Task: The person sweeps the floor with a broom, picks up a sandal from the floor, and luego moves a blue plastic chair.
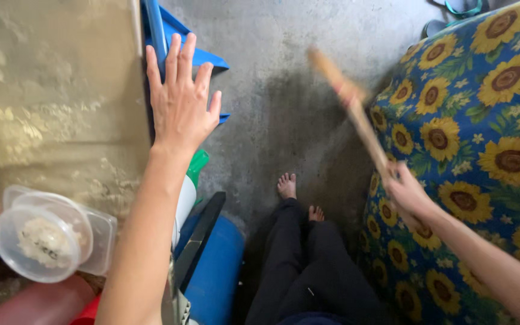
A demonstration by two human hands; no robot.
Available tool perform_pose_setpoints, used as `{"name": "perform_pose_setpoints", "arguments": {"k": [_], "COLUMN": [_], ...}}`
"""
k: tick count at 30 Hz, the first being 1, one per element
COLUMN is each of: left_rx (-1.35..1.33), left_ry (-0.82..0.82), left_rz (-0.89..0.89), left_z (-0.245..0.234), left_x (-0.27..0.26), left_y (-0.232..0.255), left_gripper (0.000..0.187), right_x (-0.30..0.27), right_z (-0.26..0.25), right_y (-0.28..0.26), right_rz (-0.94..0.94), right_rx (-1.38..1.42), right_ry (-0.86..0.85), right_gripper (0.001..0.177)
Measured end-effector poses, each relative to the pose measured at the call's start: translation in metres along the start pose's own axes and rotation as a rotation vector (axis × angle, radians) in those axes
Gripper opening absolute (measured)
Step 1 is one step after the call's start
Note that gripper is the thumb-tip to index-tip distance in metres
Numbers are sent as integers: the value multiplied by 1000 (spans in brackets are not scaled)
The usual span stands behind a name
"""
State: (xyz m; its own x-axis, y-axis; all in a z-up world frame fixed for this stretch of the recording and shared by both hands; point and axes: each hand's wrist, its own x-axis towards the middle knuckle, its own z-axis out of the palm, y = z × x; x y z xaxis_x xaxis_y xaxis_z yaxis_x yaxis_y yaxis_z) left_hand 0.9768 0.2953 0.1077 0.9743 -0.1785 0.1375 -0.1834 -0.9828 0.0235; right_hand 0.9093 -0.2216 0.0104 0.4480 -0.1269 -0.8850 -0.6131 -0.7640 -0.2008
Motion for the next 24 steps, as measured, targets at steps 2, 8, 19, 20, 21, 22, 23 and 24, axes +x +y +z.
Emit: {"name": "perform_pose_setpoints", "arguments": {"k": [2, 8, 19, 20, 21, 22, 23, 24], "left_rx": [-13, -21, -13, -15, -11, 2, 9, -10], "left_ry": [-9, -14, -107, -113, -101, -77, -72, -80], "left_rz": [1, 4, -173, -185, -183, -183, -197, -206], "left_z": [2, 4, -9, -11, -14, -16, -18, -20], "left_x": [8, 36, 70, 70, 70, 73, 77, 78], "left_y": [-5, -19, -8, -6, -2, -3, -5, -4], "left_gripper": [46, 45, 43, 43, 41, 40, 40, 38], "right_x": [-22, 106, 263, 260, 246, 231, 206, 173], "right_z": [-15, -39, -92, -79, -55, -32, -7, 12], "right_y": [27, 45, -80, -79, -71, -68, -58, -43], "right_rz": [164, 94, -263, -367, -378, -367, -301, -199], "right_rx": [399, 13, -160, -167, 1, 143, 288, 457], "right_ry": [-216, -177, 474, 575, 517, 425, 283, 122], "right_gripper": [53, 34, 38, 33, 34, 35, 37, 40]}}
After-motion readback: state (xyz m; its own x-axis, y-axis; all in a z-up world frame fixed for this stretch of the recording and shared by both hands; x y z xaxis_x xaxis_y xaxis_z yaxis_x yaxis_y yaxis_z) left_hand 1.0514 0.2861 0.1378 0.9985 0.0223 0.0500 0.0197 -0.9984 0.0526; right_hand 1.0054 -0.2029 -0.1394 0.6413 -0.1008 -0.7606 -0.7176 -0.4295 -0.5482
